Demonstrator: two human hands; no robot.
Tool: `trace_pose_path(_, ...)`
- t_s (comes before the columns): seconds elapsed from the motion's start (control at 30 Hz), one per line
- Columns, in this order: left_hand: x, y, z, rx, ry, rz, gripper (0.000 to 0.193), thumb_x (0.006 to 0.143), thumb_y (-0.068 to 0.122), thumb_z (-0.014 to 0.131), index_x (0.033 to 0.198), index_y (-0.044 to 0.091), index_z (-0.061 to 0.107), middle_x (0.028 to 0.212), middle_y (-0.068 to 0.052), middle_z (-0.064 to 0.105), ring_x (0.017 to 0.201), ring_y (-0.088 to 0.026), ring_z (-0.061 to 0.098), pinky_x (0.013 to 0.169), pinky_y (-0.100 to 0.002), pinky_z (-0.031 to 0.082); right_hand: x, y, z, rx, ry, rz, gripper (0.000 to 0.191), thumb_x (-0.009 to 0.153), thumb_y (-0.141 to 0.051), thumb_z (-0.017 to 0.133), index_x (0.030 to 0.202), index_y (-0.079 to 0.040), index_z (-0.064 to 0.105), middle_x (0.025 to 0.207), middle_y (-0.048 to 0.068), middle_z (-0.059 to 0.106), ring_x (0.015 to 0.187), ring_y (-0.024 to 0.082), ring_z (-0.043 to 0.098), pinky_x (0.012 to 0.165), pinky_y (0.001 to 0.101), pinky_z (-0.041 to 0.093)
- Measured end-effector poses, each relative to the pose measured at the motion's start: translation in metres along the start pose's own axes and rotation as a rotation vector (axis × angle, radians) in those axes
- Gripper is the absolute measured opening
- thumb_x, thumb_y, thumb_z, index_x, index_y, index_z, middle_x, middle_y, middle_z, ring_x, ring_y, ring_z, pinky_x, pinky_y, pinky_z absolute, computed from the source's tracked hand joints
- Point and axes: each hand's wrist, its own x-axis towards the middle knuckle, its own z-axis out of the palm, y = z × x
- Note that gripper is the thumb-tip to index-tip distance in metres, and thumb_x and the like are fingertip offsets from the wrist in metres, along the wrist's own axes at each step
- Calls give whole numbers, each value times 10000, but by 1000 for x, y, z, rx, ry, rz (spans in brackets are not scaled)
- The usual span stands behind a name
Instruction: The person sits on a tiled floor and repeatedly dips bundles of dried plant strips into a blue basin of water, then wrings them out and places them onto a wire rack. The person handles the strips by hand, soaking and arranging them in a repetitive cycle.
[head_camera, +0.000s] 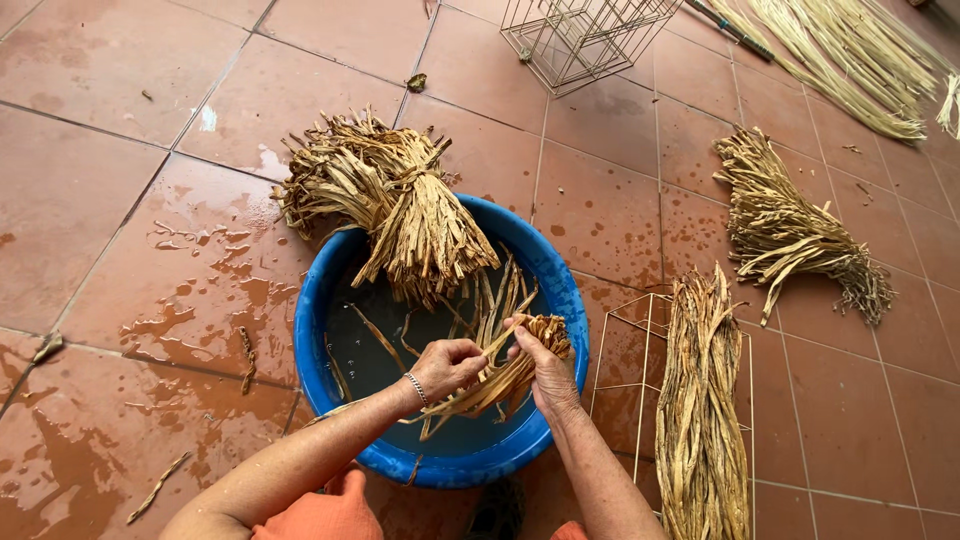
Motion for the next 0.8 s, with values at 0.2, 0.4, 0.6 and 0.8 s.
trace_pose_path(0.2,14,17,12,9,-43,144,256,997,268,615,1154,86,703,797,-86,752,717,-153,726,645,-297,599,-5,10,-6,-29,40,-24,185,900,-53,758,1082,-22,749,965,71,745,850,136,699,795,299,566)
trace_pose_path(0.4,20,32,33,172,157,408,317,991,232,545,1230,68,673,1008,-171,752,817,-327,755,737,-415,604,-4,19,-4,34,49,0,187,905,-111,730,1077,-45,758,1038,59,767,940,131,722,861,305,584)
trace_pose_path(0.6,28,31,35,571,-33,169,301,1024,298,426,1006,73,626,773,-204,696,698,-386,688,725,-512,554,21,30,-23,-166,213,-127,57,934,-108,710,974,-70,722,913,77,763,861,159,720,770,322,613)
trace_pose_path(0.8,25,0,28,487,-99,232,272,1007,237,403,940,70,607,701,-191,639,658,-374,662,695,-494,537,66,29,-74,-182,429,-249,26,916,-53,707,934,-66,721,834,90,766,706,153,729,639,330,619)
